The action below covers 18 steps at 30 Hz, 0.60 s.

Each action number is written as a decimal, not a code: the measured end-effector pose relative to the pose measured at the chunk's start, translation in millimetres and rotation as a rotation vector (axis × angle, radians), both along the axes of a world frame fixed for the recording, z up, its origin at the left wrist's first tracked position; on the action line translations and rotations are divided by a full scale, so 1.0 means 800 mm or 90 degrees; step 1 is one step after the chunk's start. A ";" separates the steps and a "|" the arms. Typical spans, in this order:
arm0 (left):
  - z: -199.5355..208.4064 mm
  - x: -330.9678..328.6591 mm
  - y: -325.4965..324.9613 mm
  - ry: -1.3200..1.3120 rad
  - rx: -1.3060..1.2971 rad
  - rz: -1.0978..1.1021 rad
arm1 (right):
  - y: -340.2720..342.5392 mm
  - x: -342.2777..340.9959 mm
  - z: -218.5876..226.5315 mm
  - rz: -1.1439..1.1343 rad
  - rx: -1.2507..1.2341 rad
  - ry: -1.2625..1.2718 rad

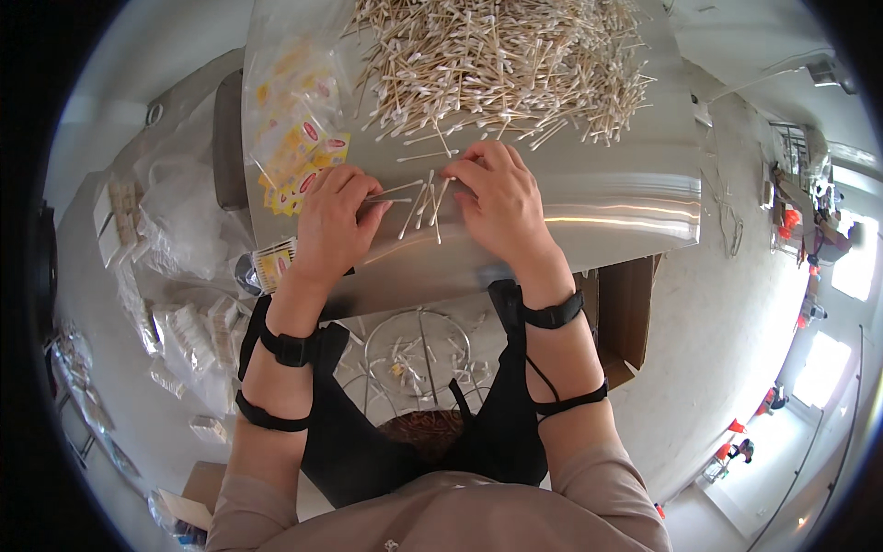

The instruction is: Packaging bunches of cotton swabs into plastic bags and sealing them.

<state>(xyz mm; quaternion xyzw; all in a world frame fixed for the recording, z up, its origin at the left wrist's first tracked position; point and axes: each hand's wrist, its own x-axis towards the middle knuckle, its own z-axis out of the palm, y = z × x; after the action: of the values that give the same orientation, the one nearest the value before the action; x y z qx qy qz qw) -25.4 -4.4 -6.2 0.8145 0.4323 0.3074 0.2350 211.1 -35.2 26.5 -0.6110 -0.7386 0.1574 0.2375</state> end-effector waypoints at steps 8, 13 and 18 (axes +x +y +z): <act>-0.006 0.014 -0.005 0.026 0.007 0.055 | 0.004 -0.003 -0.012 0.050 0.021 -0.006; -0.008 0.017 -0.008 0.010 -0.006 0.073 | 0.004 0.003 -0.012 0.061 0.037 0.038; 0.006 0.038 -0.025 0.033 -0.010 0.084 | 0.002 0.026 -0.007 -0.082 -0.019 0.211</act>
<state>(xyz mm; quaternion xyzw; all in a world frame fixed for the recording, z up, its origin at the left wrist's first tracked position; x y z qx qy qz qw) 4.7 -24.8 -1.7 0.7900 0.4934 0.2974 0.2097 231.8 -33.6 20.7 -0.6259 -0.6464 0.2514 0.3566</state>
